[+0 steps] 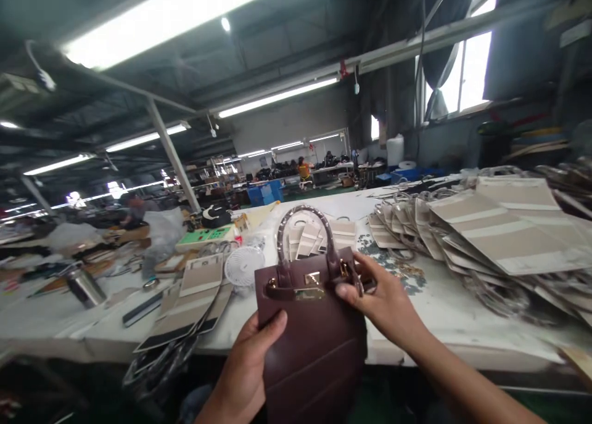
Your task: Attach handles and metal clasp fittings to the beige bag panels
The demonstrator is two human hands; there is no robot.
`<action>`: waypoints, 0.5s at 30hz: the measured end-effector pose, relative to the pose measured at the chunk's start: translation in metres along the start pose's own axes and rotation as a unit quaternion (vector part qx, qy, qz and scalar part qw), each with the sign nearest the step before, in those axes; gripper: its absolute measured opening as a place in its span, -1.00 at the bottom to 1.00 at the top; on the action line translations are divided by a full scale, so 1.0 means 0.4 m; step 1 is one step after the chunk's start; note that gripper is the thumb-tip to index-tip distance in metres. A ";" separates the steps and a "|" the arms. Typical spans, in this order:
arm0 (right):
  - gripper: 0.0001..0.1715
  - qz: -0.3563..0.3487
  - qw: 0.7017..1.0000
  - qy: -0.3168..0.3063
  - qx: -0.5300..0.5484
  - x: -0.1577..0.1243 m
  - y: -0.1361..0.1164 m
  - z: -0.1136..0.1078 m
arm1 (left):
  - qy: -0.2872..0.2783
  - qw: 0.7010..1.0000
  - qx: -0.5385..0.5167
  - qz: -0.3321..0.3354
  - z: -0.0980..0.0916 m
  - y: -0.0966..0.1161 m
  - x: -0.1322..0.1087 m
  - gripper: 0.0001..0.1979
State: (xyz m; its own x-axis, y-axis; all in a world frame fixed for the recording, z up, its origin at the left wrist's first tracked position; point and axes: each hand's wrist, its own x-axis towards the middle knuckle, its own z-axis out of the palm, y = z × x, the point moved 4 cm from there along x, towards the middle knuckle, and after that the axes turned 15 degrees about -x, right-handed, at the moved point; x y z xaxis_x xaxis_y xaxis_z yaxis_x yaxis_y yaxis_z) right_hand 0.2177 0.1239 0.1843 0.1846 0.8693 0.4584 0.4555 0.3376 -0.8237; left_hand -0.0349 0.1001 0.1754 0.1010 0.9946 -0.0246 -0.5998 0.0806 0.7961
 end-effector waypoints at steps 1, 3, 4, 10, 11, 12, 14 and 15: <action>-0.34 -0.005 1.000 0.003 0.008 0.005 -0.020 -0.004 | -0.003 1.000 -0.006 0.004 0.006 0.003 -0.006 -0.51; -0.48 0.005 1.000 0.014 0.018 0.005 -0.041 -0.023 | -0.011 1.000 -0.010 0.010 0.017 0.005 -0.007 -0.53; -0.46 0.017 1.000 0.017 0.021 0.003 -0.041 -0.033 | -0.013 1.000 -0.008 0.016 0.021 0.004 -0.003 -0.54; -0.39 0.121 0.991 0.012 0.050 -0.015 0.051 -0.058 | -0.005 0.997 0.023 0.079 0.035 -0.048 0.056 -0.50; -0.40 0.133 0.989 0.011 0.058 -0.017 0.072 -0.056 | -0.007 0.996 0.024 0.083 0.036 -0.065 0.068 -0.47; -0.42 0.142 0.988 0.011 0.066 -0.019 0.094 -0.055 | -0.010 0.996 0.021 0.084 0.036 -0.082 0.080 -0.45; -0.46 0.152 0.985 0.012 0.083 -0.019 0.135 -0.052 | -0.027 0.997 0.007 0.072 0.037 -0.119 0.102 -0.43; -0.47 0.155 0.984 0.012 0.090 -0.019 0.155 -0.051 | -0.036 0.997 -0.001 0.063 0.036 -0.137 0.112 -0.42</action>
State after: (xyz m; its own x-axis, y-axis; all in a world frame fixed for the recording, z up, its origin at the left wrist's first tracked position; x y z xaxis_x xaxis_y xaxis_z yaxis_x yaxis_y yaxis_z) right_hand 0.2622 0.1309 0.1365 0.3110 0.9327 0.1826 0.2127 0.1189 -0.9699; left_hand 0.0139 0.1392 0.1395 0.0812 0.9897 0.1179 -0.6136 -0.0436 0.7884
